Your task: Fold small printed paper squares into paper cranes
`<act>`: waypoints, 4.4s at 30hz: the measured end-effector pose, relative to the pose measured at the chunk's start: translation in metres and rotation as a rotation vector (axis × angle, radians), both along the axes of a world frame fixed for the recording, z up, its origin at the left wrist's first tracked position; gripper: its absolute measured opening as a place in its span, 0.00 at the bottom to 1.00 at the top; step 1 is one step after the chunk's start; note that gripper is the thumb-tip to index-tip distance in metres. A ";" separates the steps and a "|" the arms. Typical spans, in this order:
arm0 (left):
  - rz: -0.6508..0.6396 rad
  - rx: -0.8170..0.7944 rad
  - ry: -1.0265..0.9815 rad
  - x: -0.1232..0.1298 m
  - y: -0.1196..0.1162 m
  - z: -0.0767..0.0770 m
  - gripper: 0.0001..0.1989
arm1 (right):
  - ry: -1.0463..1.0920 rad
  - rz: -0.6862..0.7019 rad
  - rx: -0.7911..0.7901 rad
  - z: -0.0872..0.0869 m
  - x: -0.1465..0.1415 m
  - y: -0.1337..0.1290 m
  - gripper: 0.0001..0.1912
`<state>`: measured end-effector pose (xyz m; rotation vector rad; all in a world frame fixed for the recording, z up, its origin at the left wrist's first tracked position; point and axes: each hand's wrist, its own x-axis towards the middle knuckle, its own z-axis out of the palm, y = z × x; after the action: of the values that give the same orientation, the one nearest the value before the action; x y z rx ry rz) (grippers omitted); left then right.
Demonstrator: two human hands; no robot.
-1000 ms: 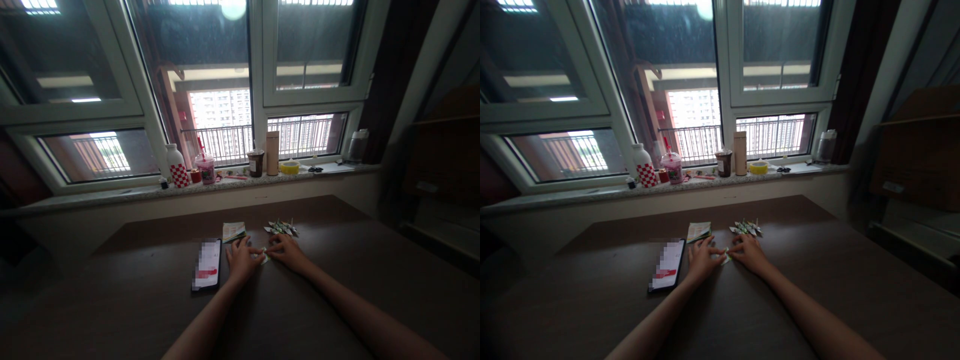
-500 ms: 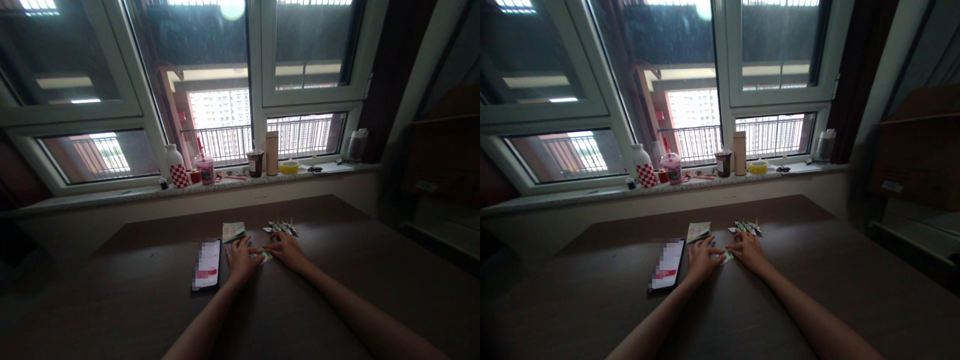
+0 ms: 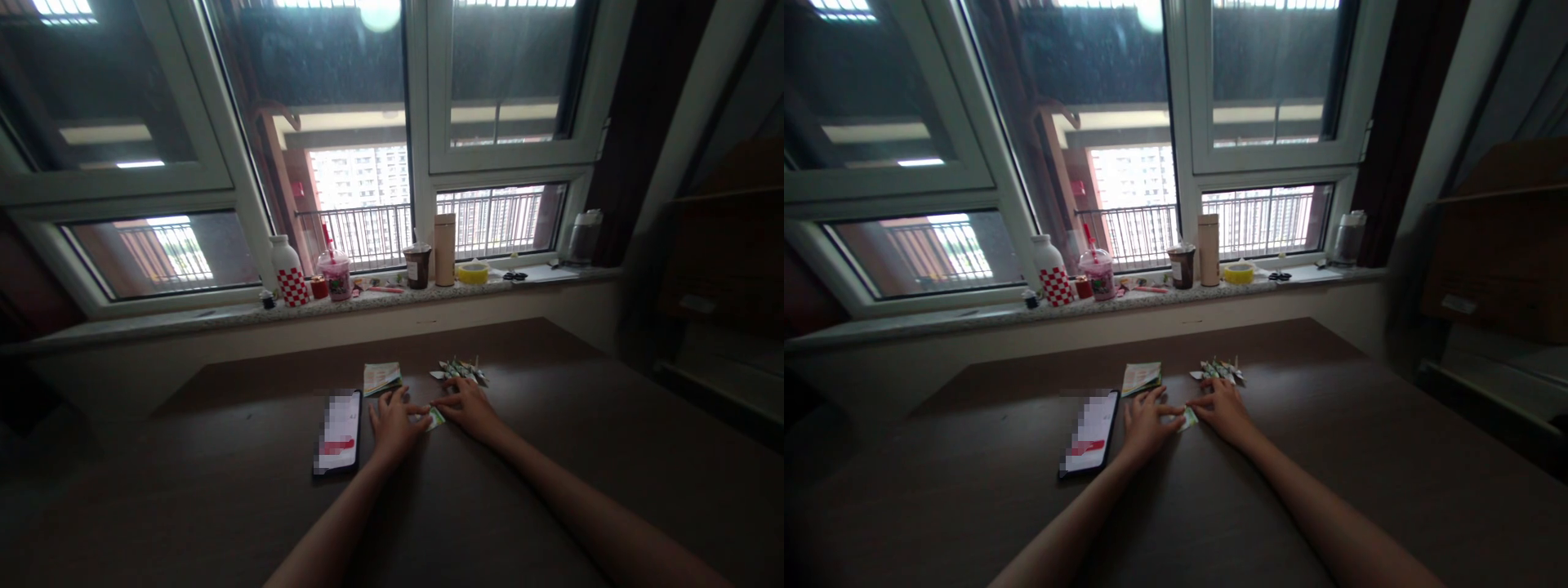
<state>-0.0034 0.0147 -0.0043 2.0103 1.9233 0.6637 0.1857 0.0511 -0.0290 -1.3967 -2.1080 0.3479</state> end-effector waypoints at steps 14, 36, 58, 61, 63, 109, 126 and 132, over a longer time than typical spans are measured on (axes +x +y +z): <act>0.000 0.013 0.038 -0.002 -0.002 -0.001 0.10 | 0.005 -0.116 -0.030 0.008 -0.013 -0.004 0.08; 0.008 0.004 0.057 -0.002 -0.004 0.003 0.13 | 0.001 0.049 -0.071 0.009 0.001 -0.010 0.20; 0.000 -0.022 0.051 -0.002 -0.002 0.003 0.13 | 0.036 0.042 0.014 -0.001 0.002 0.000 0.08; -0.009 -0.011 0.055 -0.002 -0.001 0.002 0.13 | 0.010 0.010 0.022 -0.001 -0.001 0.002 0.09; -0.008 -0.007 0.054 -0.003 -0.001 0.002 0.12 | -0.005 -0.009 0.020 -0.001 -0.002 0.002 0.10; 0.004 0.159 -0.103 -0.007 0.000 -0.005 0.15 | 0.219 0.306 0.123 0.003 -0.001 -0.005 0.14; -0.031 0.162 -0.151 -0.010 -0.002 -0.002 0.06 | 0.327 0.169 0.033 -0.003 0.000 0.001 0.14; -0.025 0.109 -0.086 -0.008 -0.002 -0.001 0.07 | 0.154 0.129 0.099 -0.008 -0.002 0.000 0.07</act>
<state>-0.0110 0.0122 -0.0057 2.0304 1.8476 0.8511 0.1840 0.0512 -0.0371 -1.1432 -2.0643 0.3841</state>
